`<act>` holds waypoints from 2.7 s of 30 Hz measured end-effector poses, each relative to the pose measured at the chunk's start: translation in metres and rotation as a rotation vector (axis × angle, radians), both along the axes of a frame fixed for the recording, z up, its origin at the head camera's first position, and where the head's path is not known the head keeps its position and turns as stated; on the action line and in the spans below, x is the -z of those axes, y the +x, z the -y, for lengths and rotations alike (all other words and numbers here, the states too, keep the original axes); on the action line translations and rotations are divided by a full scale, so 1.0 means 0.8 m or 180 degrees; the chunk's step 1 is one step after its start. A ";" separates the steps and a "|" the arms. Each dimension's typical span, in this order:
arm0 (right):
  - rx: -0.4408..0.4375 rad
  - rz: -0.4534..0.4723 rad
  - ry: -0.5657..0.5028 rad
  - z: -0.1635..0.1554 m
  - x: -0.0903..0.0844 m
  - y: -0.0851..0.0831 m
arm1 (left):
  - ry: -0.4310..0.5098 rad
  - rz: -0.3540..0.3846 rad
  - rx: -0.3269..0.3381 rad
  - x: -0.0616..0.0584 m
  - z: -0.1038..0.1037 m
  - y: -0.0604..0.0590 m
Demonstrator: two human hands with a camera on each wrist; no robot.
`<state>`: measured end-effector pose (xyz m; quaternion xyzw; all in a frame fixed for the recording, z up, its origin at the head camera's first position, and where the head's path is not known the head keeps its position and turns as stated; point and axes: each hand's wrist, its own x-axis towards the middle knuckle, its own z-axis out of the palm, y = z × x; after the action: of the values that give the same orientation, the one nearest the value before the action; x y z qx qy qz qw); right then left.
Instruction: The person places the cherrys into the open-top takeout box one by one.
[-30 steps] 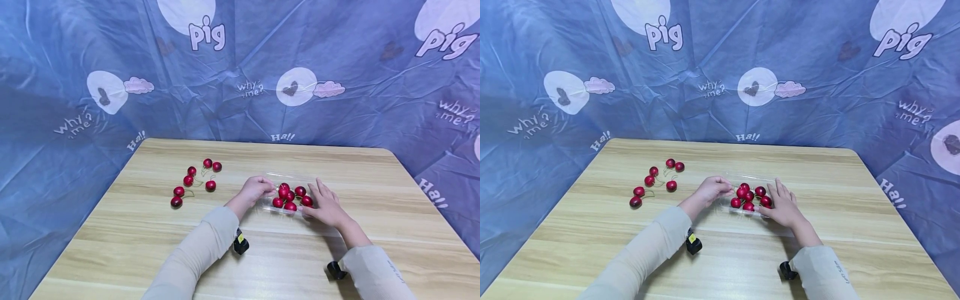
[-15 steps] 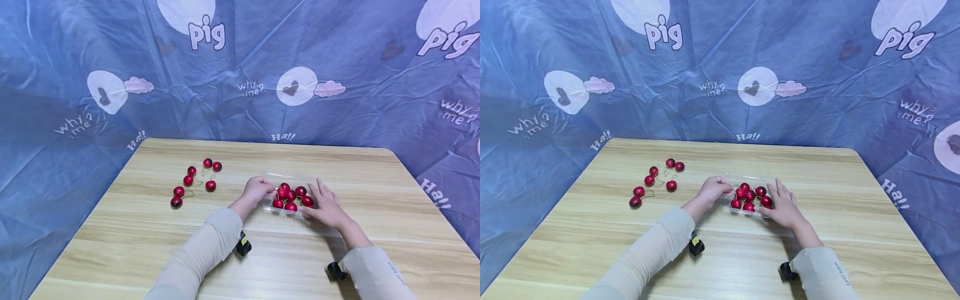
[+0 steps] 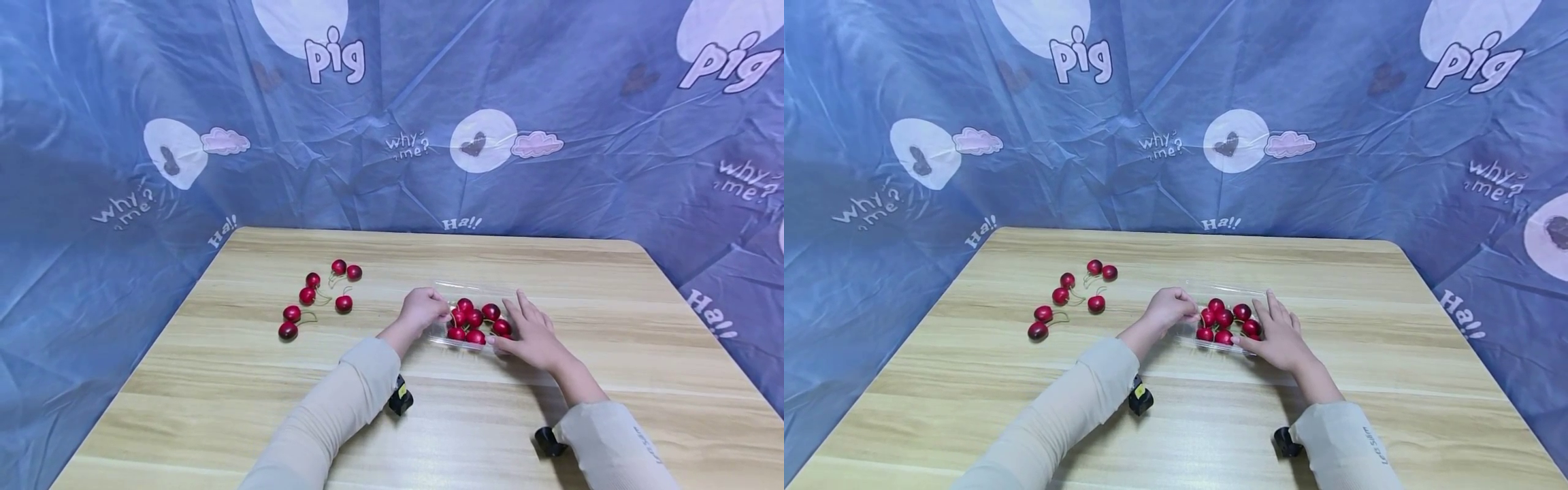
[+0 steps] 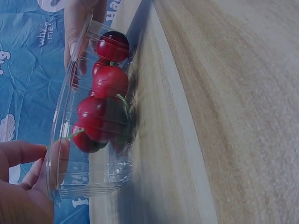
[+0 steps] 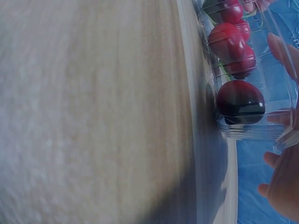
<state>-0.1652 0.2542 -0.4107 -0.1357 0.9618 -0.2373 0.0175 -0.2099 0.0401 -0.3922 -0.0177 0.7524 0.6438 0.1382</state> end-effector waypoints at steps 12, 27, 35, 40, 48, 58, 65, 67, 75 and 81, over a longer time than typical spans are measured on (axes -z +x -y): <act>-0.0034 -0.0007 -0.0035 -0.001 0.000 0.000 | -0.0525 -0.0105 0.0082 0.001 -0.004 -0.002; -0.0006 0.0006 0.0019 -0.001 0.001 -0.001 | -0.0394 -0.0225 -0.0009 0.004 -0.001 0.003; -0.0013 -0.0019 0.0154 0.001 -0.004 -0.001 | -0.0861 -0.0316 0.0137 -0.005 0.002 0.003; -0.0001 -0.0004 0.0149 0.003 -0.006 0.001 | -0.0948 -0.0257 0.0119 -0.012 0.004 0.005; 0.0007 -0.0005 0.0120 0.005 -0.005 0.003 | -0.0740 -0.0277 0.0132 -0.009 0.018 0.014; 0.0000 -0.0064 0.0111 0.004 -0.005 0.004 | 0.0058 -0.0256 0.0082 0.002 0.034 0.021; -0.0004 -0.0120 0.0113 0.004 -0.002 0.005 | 0.0315 0.0002 -0.0066 -0.007 0.051 0.036; -0.0006 -0.0110 0.0105 0.003 -0.001 0.005 | 0.0394 -0.0001 -0.0100 -0.007 0.057 0.038; -0.0035 -0.0110 0.0093 0.002 -0.003 0.005 | 0.0785 0.0033 -0.0355 -0.002 0.076 0.043; -0.0009 -0.0107 0.0062 0.002 -0.002 0.006 | 0.0697 0.0012 -0.0389 0.006 0.093 0.048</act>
<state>-0.1606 0.2524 -0.4094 -0.1409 0.9640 -0.2255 0.0031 -0.1714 -0.0339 -0.3969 -0.0496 0.6749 0.7293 0.1011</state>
